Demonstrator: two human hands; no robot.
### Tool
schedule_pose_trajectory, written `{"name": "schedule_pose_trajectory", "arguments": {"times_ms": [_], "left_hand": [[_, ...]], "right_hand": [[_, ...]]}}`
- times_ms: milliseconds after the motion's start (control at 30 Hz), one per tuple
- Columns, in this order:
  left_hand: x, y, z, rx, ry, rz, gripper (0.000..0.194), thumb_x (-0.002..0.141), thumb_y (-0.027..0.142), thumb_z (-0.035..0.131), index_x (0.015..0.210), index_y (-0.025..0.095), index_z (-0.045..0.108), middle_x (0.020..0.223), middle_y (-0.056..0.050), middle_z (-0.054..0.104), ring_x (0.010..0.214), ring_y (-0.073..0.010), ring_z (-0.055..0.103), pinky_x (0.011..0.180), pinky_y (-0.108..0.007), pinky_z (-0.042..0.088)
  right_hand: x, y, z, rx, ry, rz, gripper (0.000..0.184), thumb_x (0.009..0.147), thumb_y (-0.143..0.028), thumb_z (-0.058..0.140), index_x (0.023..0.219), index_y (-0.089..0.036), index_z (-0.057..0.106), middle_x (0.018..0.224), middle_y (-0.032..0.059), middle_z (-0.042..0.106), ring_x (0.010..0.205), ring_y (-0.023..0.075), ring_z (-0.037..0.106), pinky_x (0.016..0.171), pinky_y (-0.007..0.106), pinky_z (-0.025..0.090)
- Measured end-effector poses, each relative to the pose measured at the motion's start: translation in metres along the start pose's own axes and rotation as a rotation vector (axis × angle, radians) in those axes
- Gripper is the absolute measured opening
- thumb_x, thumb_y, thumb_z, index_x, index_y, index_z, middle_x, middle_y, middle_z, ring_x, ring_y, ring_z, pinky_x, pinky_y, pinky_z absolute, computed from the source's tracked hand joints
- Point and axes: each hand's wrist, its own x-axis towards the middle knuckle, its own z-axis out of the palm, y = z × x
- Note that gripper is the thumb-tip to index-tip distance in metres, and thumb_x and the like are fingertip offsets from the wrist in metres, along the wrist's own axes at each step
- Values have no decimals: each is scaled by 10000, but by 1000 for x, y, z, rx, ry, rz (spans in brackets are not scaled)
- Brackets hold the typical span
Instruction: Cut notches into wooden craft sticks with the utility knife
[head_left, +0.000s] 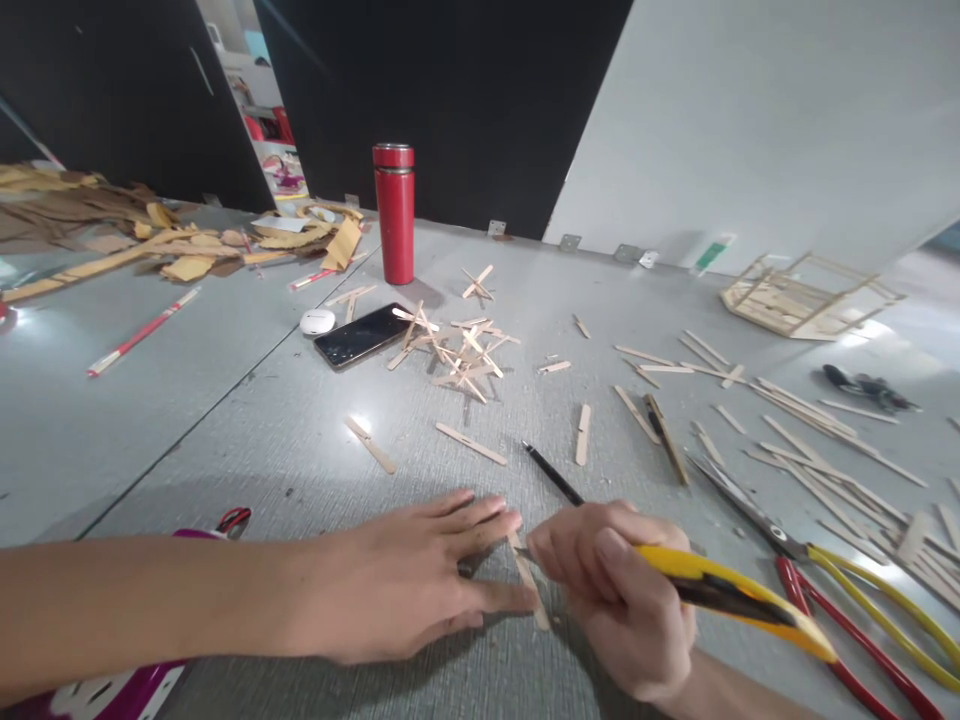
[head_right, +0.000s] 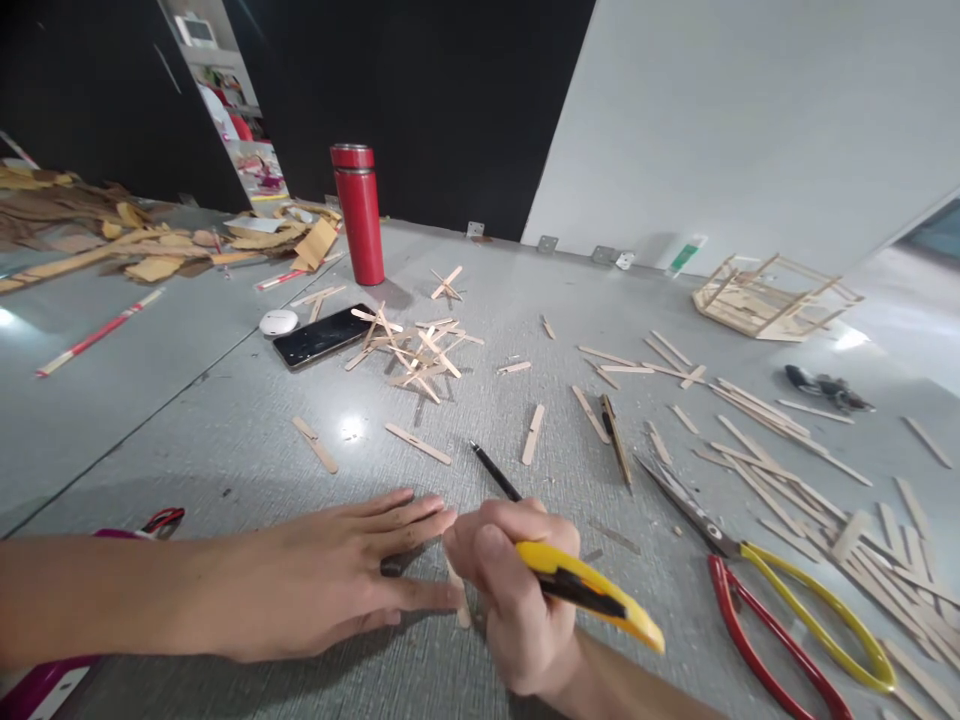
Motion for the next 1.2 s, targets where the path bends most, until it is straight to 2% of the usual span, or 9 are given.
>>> {"name": "schedule_pose_trajectory", "arguments": {"times_ms": [367,533,600,700,800,867,1033,1133,1200], "left_hand": [[0,2,-2,0,56,18,429,1064,239,509,1491,270,525,1594,-183,450,1513,-336,390,1233,-480,338],[1,2,-5,-35,135,31,386,1079,243,494,1464,218,519,1531,-201,514,1457,-318,470,1223,-469,367],[2,1,-2,-145,222,-22,330,1073,200,505,1401,198,537,1414,-157,622,1357,-267,568,1186,-422,424],[6,-1,5,-288,374,-193,219,1046,143,519,1260,180,547,1160,-105,719,1095,-231,684,967,-381,570],[9,-4,11,-293,392,-259,168,1040,133,514,1200,158,559,1102,-117,713,987,-234,678,861,-391,580],[11,-6,15,-292,341,-216,205,1026,124,564,1226,162,586,1167,-116,706,1076,-255,647,943,-427,546],[18,-8,21,-306,253,-174,149,1038,119,548,1077,153,688,1108,-103,695,1064,-266,590,962,-449,489],[19,-5,20,-357,233,-233,158,1025,91,551,942,146,675,1002,-88,676,997,-241,576,899,-399,492],[18,-1,14,-414,222,-295,145,998,66,575,907,157,643,949,-59,662,923,-209,583,829,-349,500]], "right_hand": [[14,0,-8,158,69,119,507,936,-374,635,520,-217,392,467,-85,252,426,87,195,442,285,193],[31,-18,-3,244,227,215,431,943,-305,582,543,-216,449,482,-91,243,432,91,170,423,257,234],[40,-27,1,262,299,242,397,934,-273,566,556,-212,460,509,-88,253,457,95,171,430,236,283],[51,-42,5,257,379,247,313,897,-246,579,601,-202,488,576,-77,287,512,99,238,495,222,389],[59,-61,0,215,437,186,296,882,-215,597,619,-203,461,609,-70,299,547,102,277,543,220,425],[61,-77,-10,40,414,146,347,903,-220,611,616,-215,416,604,-62,328,549,109,307,528,236,404],[51,-97,-46,-1108,127,115,346,945,-444,640,708,-250,479,566,-64,383,505,129,312,469,279,274],[39,-88,-66,-1432,39,123,254,927,-344,623,739,-259,475,567,-64,427,510,141,343,516,284,289],[30,-78,-77,-1497,-30,146,160,864,-241,640,759,-261,521,564,-54,510,501,152,400,526,286,305]]}}
